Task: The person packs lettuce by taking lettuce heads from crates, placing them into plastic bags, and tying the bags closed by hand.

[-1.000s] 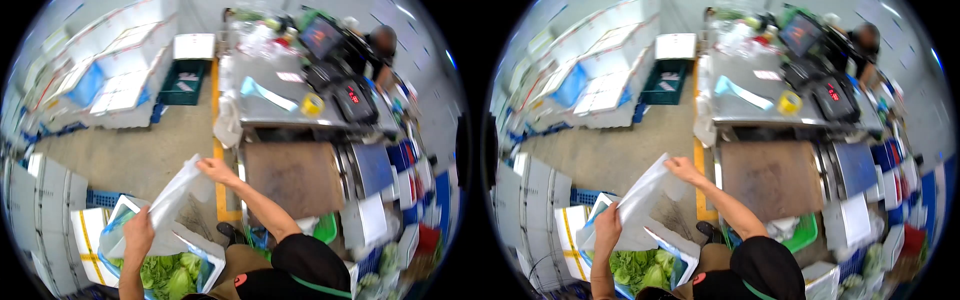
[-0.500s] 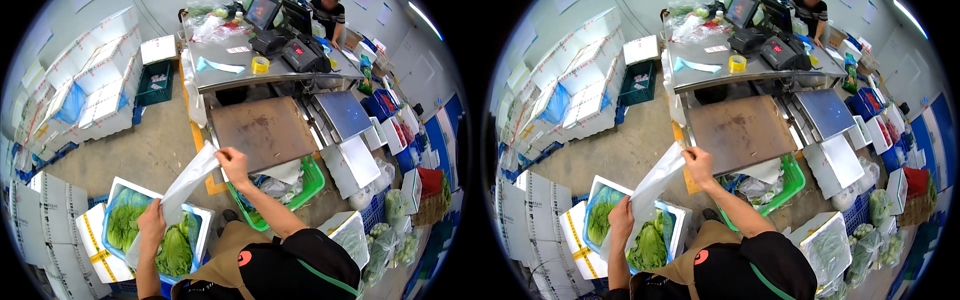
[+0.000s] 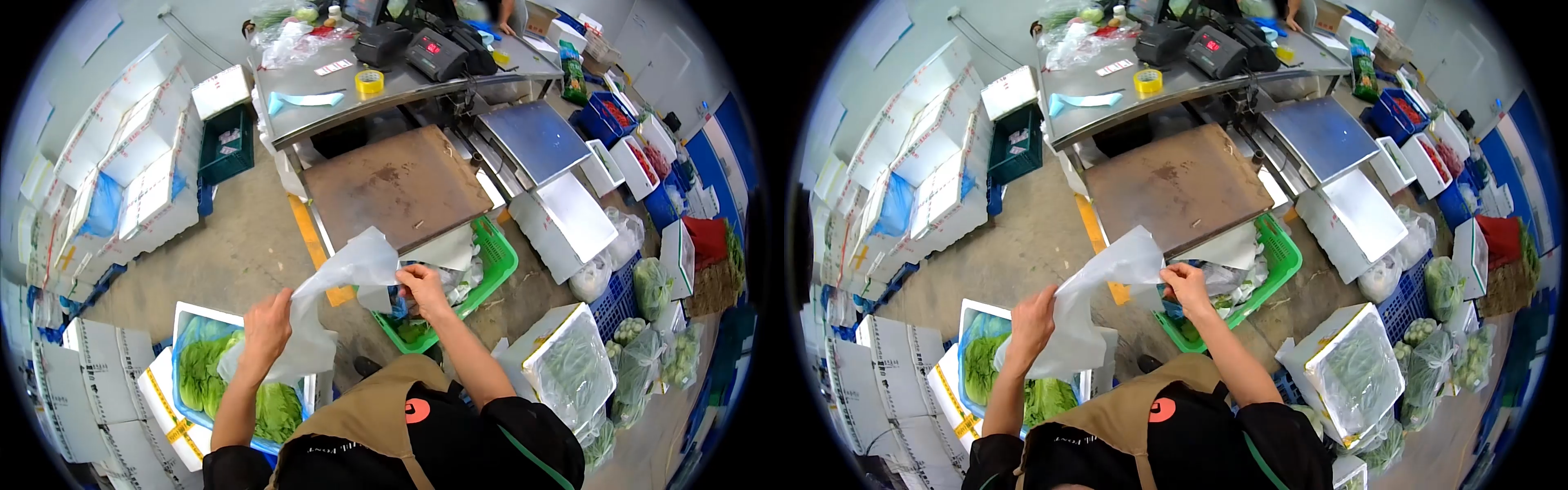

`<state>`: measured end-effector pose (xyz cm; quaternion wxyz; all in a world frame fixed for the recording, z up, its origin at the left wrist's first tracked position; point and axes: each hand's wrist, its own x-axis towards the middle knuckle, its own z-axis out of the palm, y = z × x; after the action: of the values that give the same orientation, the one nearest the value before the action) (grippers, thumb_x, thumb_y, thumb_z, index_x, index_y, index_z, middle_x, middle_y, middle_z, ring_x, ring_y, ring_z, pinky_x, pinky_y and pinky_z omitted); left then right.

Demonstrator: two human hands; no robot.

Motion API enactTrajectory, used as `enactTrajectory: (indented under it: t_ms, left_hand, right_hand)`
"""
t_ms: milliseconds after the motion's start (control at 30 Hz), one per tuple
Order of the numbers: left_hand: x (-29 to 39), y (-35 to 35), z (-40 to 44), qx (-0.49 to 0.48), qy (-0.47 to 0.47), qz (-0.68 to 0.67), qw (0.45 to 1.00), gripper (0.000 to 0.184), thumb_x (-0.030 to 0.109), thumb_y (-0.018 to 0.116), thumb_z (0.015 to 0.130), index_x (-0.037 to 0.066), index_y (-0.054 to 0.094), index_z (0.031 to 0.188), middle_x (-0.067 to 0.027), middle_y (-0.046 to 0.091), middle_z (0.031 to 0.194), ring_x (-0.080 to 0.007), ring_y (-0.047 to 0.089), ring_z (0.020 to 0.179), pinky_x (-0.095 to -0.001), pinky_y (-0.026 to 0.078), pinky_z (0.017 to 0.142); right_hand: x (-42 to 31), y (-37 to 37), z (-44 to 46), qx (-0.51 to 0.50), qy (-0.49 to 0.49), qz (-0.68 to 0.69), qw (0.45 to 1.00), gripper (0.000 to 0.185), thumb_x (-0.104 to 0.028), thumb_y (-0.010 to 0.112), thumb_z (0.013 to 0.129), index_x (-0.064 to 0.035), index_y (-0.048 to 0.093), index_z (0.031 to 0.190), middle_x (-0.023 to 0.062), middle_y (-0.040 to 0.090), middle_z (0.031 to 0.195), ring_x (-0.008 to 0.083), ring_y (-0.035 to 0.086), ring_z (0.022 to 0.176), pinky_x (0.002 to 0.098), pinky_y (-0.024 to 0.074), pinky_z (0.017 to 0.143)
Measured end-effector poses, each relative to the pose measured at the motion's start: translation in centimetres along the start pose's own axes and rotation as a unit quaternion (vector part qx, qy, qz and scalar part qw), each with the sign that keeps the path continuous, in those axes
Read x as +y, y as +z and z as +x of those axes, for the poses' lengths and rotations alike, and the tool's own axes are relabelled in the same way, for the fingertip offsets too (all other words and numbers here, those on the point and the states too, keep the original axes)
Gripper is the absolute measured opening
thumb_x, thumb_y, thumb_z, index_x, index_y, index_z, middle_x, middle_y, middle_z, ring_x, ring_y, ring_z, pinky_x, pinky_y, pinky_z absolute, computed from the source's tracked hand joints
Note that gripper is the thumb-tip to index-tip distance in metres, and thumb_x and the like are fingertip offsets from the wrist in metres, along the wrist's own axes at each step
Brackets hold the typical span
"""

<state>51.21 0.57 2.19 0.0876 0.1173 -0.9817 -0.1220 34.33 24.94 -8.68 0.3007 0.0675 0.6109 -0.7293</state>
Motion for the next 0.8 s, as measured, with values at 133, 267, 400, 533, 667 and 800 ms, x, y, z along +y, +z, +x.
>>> enactTrajectory:
  t_ms: [133, 267, 400, 533, 667, 800]
  left_hand:
    - [2.3, 2.5, 2.1, -0.017, 0.011, 0.016, 1.000, 0.014, 0.010, 0.053, 0.085, 0.012, 0.060, 0.098, -0.0132, 0.059, 0.076, -0.0361, 0.057, 0.072, -0.0479, 0.043, 0.066]
    - [7.7, 4.5, 3.5, 0.067, 0.096, 0.082, 0.990, 0.023, 0.011, 0.054, 0.085, 0.006, 0.060, 0.107, -0.0131, 0.060, 0.077, -0.0272, 0.061, 0.074, -0.0400, 0.047, 0.072]
    - [14.7, 7.3, 3.8, -0.167, -0.209, -0.388, 0.882, 0.028, 0.017, 0.058, 0.088, 0.001, 0.060, 0.111, -0.0115, 0.065, 0.088, -0.0154, 0.063, 0.073, -0.0289, 0.049, 0.060]
    - [19.1, 12.9, 4.7, -0.203, -0.361, -0.605, 0.680, 0.028, 0.023, 0.058, 0.091, -0.003, 0.060, 0.100, -0.0092, 0.063, 0.085, -0.0167, 0.063, 0.072, -0.0328, 0.055, 0.066]
    - [19.7, 13.5, 5.2, -0.081, -0.439, -0.707, 0.548, 0.018, 0.017, 0.052, 0.093, 0.000, 0.057, 0.097, -0.0097, 0.062, 0.091, -0.0238, 0.062, 0.084, -0.0450, 0.054, 0.077]
    - [17.7, 12.9, 7.0, 0.146, -0.479, -0.813, 0.296, 0.015, 0.008, 0.042, 0.090, 0.000, 0.055, 0.090, -0.0112, 0.060, 0.085, -0.0222, 0.060, 0.078, -0.0390, 0.053, 0.072]
  right_hand:
    - [-1.3, -3.0, -0.8, 0.132, -0.399, -0.209, 0.883, 0.010, -0.007, 0.065, 0.080, 0.0022, 0.062, 0.081, 0.0057, 0.061, 0.077, 0.0154, 0.056, 0.070, 0.0267, 0.0450, 0.067]
    - [-3.6, -5.4, -2.9, 0.043, -0.361, -0.190, 0.912, 0.012, -0.007, 0.064, 0.079, 0.0017, 0.059, 0.085, 0.0133, 0.061, 0.082, 0.0262, 0.059, 0.076, 0.0324, 0.0462, 0.070]
    - [-3.1, -7.0, -3.2, -0.062, -0.346, -0.216, 0.911, 0.012, -0.006, 0.062, 0.079, 0.0007, 0.052, 0.081, 0.0136, 0.056, 0.073, 0.0275, 0.057, 0.068, 0.0350, 0.0446, 0.061]
    - [-1.7, -7.7, -2.8, -0.114, -0.286, -0.242, 0.920, 0.016, -0.008, 0.064, 0.079, 0.0002, 0.050, 0.081, 0.0122, 0.052, 0.068, 0.0222, 0.051, 0.060, 0.0328, 0.0430, 0.058]
    - [-2.8, -9.8, -1.0, -0.169, -0.193, -0.085, 0.963, 0.023, -0.010, 0.069, 0.073, -0.0004, 0.048, 0.074, 0.0040, 0.048, 0.065, 0.0132, 0.043, 0.061, 0.0288, 0.0384, 0.056]
    - [-2.0, -14.0, 3.7, -0.009, -0.237, -0.225, 0.945, 0.015, -0.009, 0.058, 0.076, -0.0010, 0.047, 0.073, 0.0093, 0.048, 0.061, 0.0186, 0.045, 0.056, 0.0354, 0.0379, 0.051]
